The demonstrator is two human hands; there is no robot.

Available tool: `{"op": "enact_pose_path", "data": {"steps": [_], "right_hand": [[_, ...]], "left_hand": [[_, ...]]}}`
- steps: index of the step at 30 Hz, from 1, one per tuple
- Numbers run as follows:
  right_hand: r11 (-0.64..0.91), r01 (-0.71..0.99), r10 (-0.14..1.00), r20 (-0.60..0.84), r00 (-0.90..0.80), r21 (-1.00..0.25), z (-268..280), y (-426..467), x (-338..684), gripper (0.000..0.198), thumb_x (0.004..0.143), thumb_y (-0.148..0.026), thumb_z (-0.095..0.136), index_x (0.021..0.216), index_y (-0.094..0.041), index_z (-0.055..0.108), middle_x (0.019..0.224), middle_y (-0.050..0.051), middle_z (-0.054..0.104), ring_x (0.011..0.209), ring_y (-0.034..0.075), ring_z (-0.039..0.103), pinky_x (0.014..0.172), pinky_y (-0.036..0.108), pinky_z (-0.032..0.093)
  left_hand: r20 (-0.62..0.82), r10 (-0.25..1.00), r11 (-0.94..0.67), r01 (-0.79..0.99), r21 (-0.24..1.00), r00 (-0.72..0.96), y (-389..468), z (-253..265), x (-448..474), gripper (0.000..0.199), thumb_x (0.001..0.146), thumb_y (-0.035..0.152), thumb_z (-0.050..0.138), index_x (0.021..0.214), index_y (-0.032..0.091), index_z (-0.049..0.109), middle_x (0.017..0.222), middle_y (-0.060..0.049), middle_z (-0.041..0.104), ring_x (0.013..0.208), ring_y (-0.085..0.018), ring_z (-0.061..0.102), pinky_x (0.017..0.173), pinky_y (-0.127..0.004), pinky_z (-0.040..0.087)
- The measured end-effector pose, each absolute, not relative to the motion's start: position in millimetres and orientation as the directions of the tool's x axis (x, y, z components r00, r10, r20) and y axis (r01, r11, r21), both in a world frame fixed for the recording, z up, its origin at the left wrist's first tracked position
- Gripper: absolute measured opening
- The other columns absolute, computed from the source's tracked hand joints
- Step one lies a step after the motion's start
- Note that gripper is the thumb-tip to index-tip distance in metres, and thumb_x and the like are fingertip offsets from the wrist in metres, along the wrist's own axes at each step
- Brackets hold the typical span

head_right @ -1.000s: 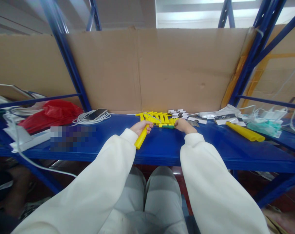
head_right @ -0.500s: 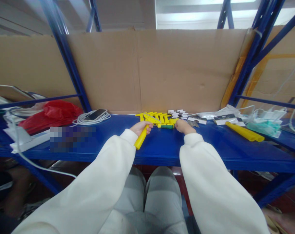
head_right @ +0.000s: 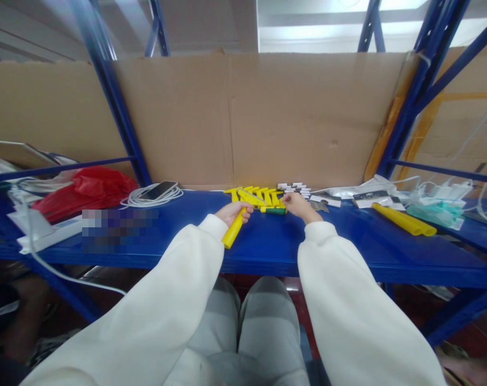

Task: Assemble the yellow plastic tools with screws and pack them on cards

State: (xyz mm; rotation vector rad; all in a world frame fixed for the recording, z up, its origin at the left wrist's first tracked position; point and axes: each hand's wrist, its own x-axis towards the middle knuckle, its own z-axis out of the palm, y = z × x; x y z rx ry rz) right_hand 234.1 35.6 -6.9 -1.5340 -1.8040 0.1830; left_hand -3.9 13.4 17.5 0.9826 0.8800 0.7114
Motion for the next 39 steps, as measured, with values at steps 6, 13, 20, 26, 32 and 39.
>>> {"op": "enact_pose_path", "data": {"steps": [6, 13, 20, 26, 32, 39], "right_hand": [[0.478, 0.377, 0.878, 0.451, -0.163, -0.794, -13.9, 40.7, 206.1, 0.023, 0.068, -0.029, 0.075, 0.076, -0.023, 0.054, 0.077, 0.001, 0.065, 0.077, 0.018, 0.064, 0.082, 0.038, 0.055], [0.504, 0.297, 0.864, 0.470, -0.182, -0.811, -22.0, 48.5, 195.2, 0.036, 0.061, -0.038, 0.082, 0.073, -0.023, 0.052, 0.076, -0.001, 0.061, 0.078, 0.017, 0.061, 0.084, 0.039, 0.054], [0.488, 0.283, 0.872, 0.454, -0.182, -0.825, -21.7, 46.8, 191.8, 0.032, 0.062, -0.034, 0.080, 0.074, -0.023, 0.053, 0.075, -0.001, 0.060, 0.078, 0.018, 0.061, 0.084, 0.040, 0.054], [0.467, 0.285, 0.884, 0.446, -0.141, -0.837, -18.3, 42.1, 189.5, 0.028, 0.062, -0.029, 0.078, 0.075, -0.023, 0.054, 0.074, -0.002, 0.061, 0.078, 0.017, 0.062, 0.084, 0.040, 0.055], [0.434, 0.304, 0.901, 0.415, -0.127, -0.848, -14.8, 36.6, 189.1, 0.025, 0.065, -0.027, 0.077, 0.078, -0.022, 0.056, 0.078, 0.000, 0.064, 0.081, 0.018, 0.064, 0.084, 0.039, 0.056], [0.439, 0.304, 0.898, 0.426, -0.112, -0.845, -15.1, 39.6, 188.5, 0.026, 0.063, -0.025, 0.079, 0.075, -0.022, 0.057, 0.076, -0.001, 0.064, 0.079, 0.018, 0.064, 0.088, 0.042, 0.055]], "left_hand": [[-0.267, 0.870, 0.324, -0.073, 0.943, 0.415, 0.9, 22.6, 0.8, 0.021, 0.095, 0.004, 0.038, 0.082, 0.019, 0.044, 0.053, 0.009, 0.041, 0.035, -0.005, 0.030, 0.038, -0.014, 0.024], [-0.230, 0.907, 0.241, 0.014, 0.970, 0.352, -5.6, 24.5, 5.1, 0.018, 0.093, 0.003, 0.042, 0.083, 0.018, 0.047, 0.051, 0.008, 0.041, 0.036, -0.005, 0.033, 0.039, -0.016, 0.026], [-0.203, 0.916, 0.190, 0.071, 0.979, 0.346, -6.5, 23.6, 7.5, 0.013, 0.087, 0.005, 0.054, 0.085, 0.018, 0.051, 0.056, 0.008, 0.045, 0.038, -0.004, 0.036, 0.041, -0.017, 0.027], [-0.163, 0.920, 0.145, 0.078, 0.986, 0.356, -4.5, 20.5, 8.2, 0.017, 0.085, 0.002, 0.054, 0.081, 0.018, 0.050, 0.057, 0.006, 0.046, 0.040, -0.005, 0.037, 0.042, -0.018, 0.028], [-0.138, 0.914, 0.119, 0.072, 0.990, 0.382, -2.3, 19.3, 7.9, 0.016, 0.086, 0.003, 0.051, 0.080, 0.018, 0.052, 0.054, 0.005, 0.045, 0.039, -0.007, 0.036, 0.038, -0.018, 0.028], [-0.112, 0.896, 0.090, 0.071, 0.993, 0.429, 1.5, 17.4, 5.6, 0.016, 0.081, 0.001, 0.053, 0.079, 0.017, 0.053, 0.055, 0.005, 0.045, 0.039, -0.008, 0.038, 0.038, -0.019, 0.031]]}}
